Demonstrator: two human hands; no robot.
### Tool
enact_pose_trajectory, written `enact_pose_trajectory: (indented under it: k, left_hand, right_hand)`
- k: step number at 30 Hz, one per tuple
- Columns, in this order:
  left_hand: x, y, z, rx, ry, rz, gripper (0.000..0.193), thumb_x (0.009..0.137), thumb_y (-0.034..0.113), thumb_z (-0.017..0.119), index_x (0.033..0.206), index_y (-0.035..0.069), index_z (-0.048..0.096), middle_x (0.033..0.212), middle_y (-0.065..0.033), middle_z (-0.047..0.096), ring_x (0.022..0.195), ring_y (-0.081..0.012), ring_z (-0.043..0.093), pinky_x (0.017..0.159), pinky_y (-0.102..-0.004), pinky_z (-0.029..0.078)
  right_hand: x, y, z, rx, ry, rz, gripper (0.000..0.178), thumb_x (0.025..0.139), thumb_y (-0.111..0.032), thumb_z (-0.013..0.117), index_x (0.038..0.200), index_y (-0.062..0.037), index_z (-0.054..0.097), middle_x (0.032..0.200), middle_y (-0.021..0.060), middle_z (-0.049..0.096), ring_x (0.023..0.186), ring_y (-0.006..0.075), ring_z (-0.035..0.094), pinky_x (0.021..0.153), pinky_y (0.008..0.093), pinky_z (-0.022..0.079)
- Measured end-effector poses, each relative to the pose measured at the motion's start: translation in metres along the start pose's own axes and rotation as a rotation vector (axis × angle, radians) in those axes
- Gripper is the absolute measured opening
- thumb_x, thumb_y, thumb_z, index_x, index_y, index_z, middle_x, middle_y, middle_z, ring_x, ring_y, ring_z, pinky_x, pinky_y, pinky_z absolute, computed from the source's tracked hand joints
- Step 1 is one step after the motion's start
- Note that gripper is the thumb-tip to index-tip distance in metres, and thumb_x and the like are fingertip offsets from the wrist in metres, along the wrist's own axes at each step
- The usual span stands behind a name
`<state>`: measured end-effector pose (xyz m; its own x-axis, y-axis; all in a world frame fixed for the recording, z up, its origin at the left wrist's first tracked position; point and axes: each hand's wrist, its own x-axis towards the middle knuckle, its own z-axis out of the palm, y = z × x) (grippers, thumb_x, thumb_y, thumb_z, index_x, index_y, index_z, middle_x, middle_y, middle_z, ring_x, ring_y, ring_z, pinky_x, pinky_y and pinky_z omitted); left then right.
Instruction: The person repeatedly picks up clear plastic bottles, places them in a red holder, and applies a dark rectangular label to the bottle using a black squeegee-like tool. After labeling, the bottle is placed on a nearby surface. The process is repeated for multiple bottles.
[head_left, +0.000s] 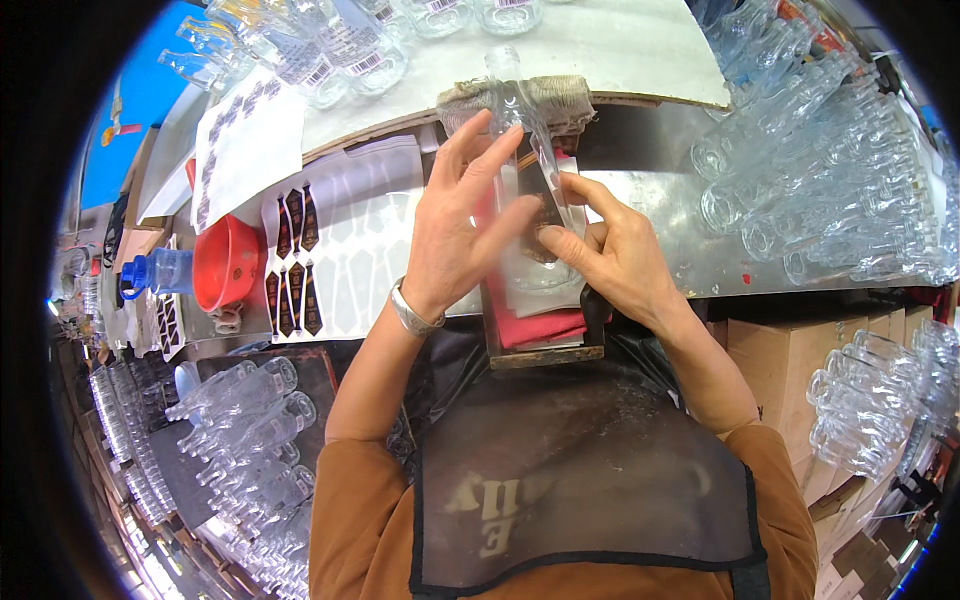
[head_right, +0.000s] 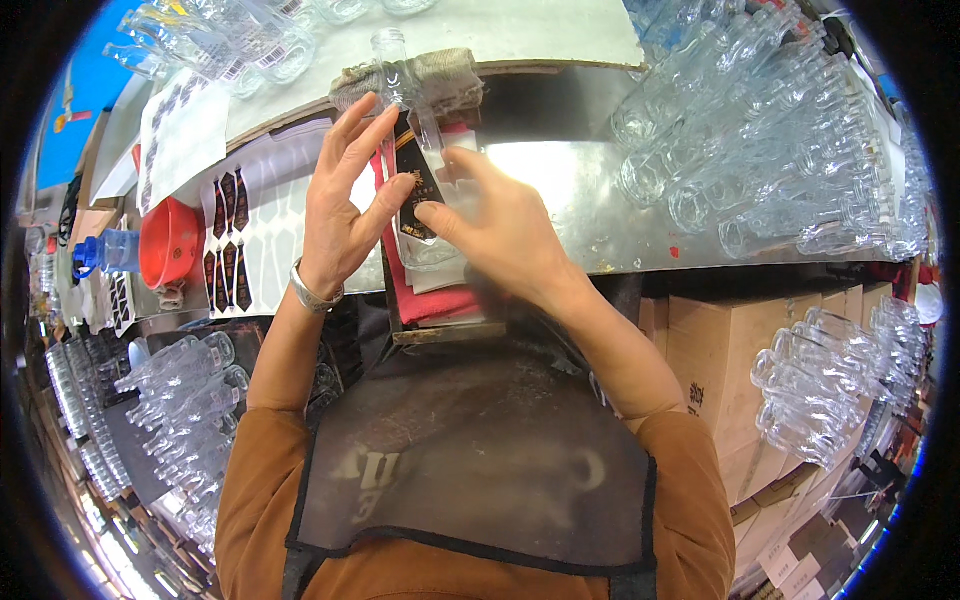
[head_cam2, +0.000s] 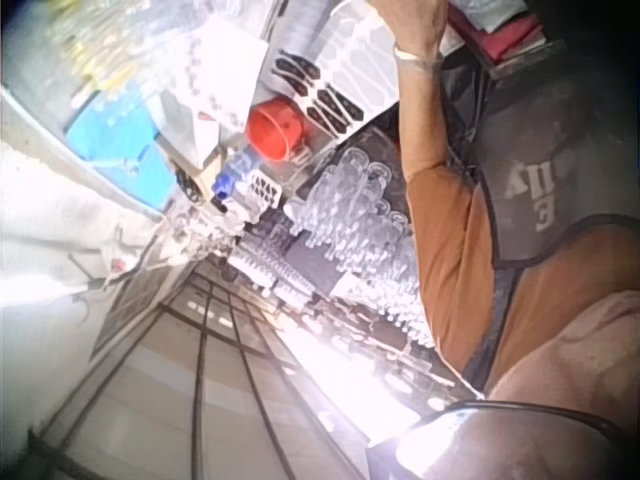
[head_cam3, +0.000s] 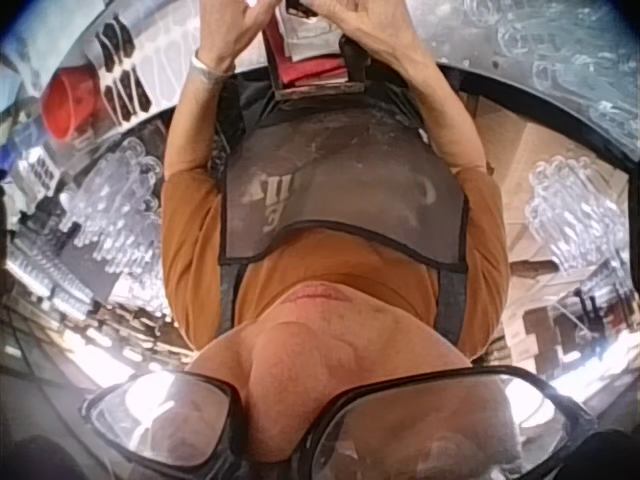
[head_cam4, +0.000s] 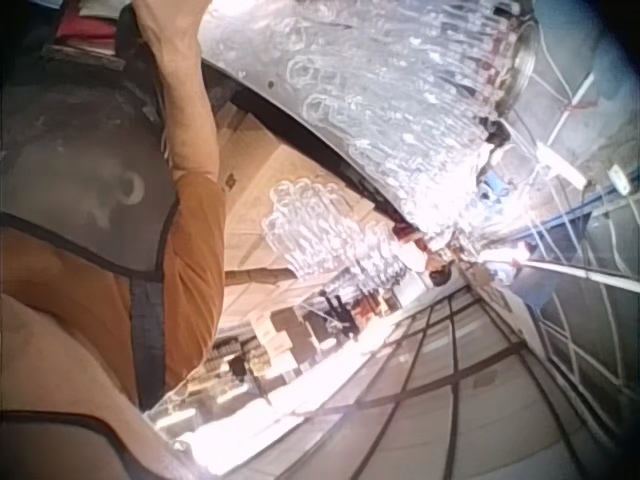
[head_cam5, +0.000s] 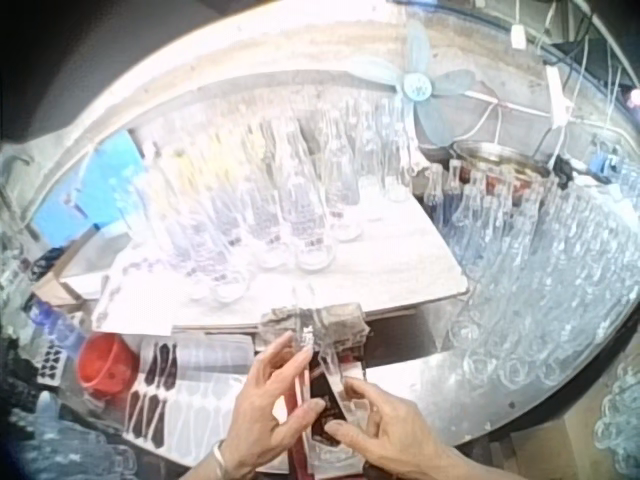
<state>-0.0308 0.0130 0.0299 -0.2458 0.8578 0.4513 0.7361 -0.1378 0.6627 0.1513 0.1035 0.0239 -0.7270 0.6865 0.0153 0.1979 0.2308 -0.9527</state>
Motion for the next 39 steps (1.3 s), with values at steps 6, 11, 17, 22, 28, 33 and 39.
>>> enact_pose_trajectory:
  k: [6,11,17,22,28,33,39]
  left_hand:
    - [0.0,-0.001,0.0,-0.017,-0.014,-0.039,0.059,0.085,0.02,0.075,0.14,0.009,0.058,0.146,-0.0192,0.048,0.131,-0.0337,0.051,0.107,-0.0427,0.042]
    - [0.001,0.0,-0.001,-0.018,-0.019,-0.057,0.058,0.087,0.023,0.074,0.141,0.009,0.057,0.146,-0.0191,0.049,0.135,-0.0347,0.048,0.111,-0.0435,0.039]
    - [0.0,-0.002,-0.002,-0.107,-0.003,-0.055,0.062,0.089,0.019,0.072,0.146,0.008,0.051,0.146,-0.0183,0.049,0.132,-0.0313,0.051,0.109,-0.0413,0.042]
    - [-0.029,0.007,0.007,-0.622,-0.038,-0.406,0.079,0.09,0.009,0.07,0.156,0.0,0.027,0.154,-0.0211,0.04,0.138,-0.0299,0.045,0.111,-0.0401,0.041]
    - [-0.051,0.015,0.01,-0.871,-0.084,-0.486,0.081,0.093,0.002,0.066,0.158,-0.002,0.017,0.157,-0.0241,0.033,0.144,-0.031,0.037,0.116,-0.0414,0.036]
    - [-0.047,0.02,0.013,-0.882,-0.003,-0.555,0.072,0.095,0.001,0.064,0.155,-0.003,0.026,0.149,-0.0223,0.044,0.137,-0.0274,0.047,0.113,-0.0387,0.039]
    - [-0.048,0.019,0.02,-0.865,0.054,-0.537,0.069,0.094,0.002,0.066,0.153,-0.004,0.03,0.146,-0.022,0.048,0.133,-0.0254,0.05,0.111,-0.0373,0.042]
  right_hand:
    - [0.0,0.0,0.003,-0.037,-0.023,-0.005,0.06,0.09,-0.028,0.073,0.135,0.0035,0.052,0.117,0.0158,0.067,0.062,0.0064,0.052,0.059,0.0252,0.043]
    - [0.001,-0.002,0.003,-0.047,-0.019,-0.001,0.058,0.09,-0.026,0.073,0.135,0.0028,0.052,0.115,0.0145,0.068,0.052,0.0009,0.048,0.051,0.0226,0.04]
    - [0.001,0.008,0.001,0.006,-0.039,-0.042,0.06,0.094,-0.031,0.071,0.139,0.003,0.05,0.122,0.0141,0.064,0.057,0.0033,0.05,0.054,0.0219,0.043]
    - [-0.005,0.007,-0.007,0.23,-0.125,0.126,0.058,0.099,-0.031,0.065,0.143,0.0022,0.046,0.126,0.0134,0.061,0.063,0.0062,0.055,0.057,0.0232,0.047]
    - [-0.013,0.008,-0.007,0.229,-0.139,0.102,0.058,0.098,-0.03,0.066,0.142,0.0029,0.048,0.125,0.014,0.061,0.063,0.0062,0.055,0.057,0.0227,0.048]
    - [-0.009,0.005,-0.004,0.229,-0.109,0.128,0.058,0.097,-0.031,0.068,0.139,0.0035,0.05,0.123,0.014,0.061,0.064,0.0056,0.056,0.055,0.0217,0.047]
    - [-0.007,0.007,-0.001,0.169,-0.066,0.084,0.055,0.094,-0.031,0.071,0.134,0.0037,0.054,0.117,0.0134,0.065,0.073,0.0084,0.062,0.062,0.0236,0.049]
